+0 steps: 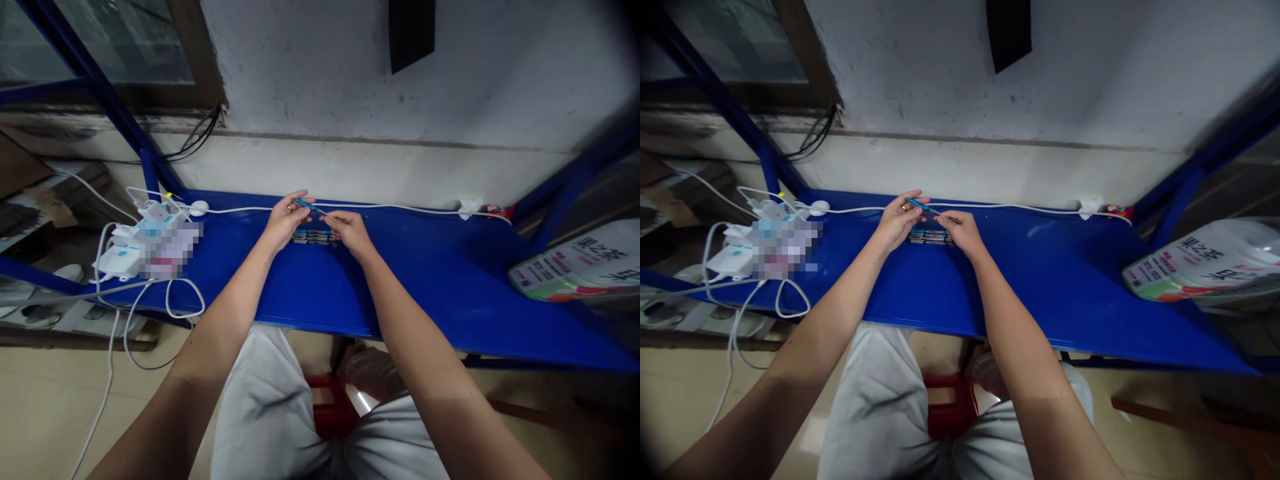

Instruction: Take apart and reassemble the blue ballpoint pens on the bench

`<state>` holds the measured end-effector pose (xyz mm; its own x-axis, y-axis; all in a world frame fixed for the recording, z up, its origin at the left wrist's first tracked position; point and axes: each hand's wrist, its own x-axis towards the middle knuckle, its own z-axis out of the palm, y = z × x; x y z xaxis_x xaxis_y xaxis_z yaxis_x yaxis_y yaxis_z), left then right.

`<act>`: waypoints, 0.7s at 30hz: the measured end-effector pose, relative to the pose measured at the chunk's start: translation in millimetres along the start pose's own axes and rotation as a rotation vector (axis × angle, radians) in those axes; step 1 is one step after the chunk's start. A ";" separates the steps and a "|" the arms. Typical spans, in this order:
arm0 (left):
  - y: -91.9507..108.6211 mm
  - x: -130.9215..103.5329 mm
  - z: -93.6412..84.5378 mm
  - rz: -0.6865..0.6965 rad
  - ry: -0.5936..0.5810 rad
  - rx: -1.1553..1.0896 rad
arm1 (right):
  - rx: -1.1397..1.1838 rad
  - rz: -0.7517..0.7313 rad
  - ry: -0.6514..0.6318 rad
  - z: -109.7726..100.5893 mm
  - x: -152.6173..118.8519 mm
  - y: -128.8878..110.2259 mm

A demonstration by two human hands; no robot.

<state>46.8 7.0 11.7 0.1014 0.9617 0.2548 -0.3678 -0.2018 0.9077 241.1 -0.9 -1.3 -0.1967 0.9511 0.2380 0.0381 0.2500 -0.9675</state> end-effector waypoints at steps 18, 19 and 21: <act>2.0 -7.0 14.9 -0.031 0.101 -0.009 | -0.105 -0.053 0.068 1.0 -0.9 -4.5; 2.5 -6.3 14.1 -0.032 0.130 -0.025 | -0.112 -0.053 0.078 0.7 -0.8 -4.4; 4.2 -5.0 11.8 -0.031 0.171 -0.055 | -0.123 -0.045 0.098 0.0 -0.6 -4.1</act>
<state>55.7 -0.9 18.1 -0.0434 0.9858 0.1622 -0.4174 -0.1654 0.8935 241.1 -2.5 2.5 -0.1042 0.9501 0.2939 0.1521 0.3073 -0.9394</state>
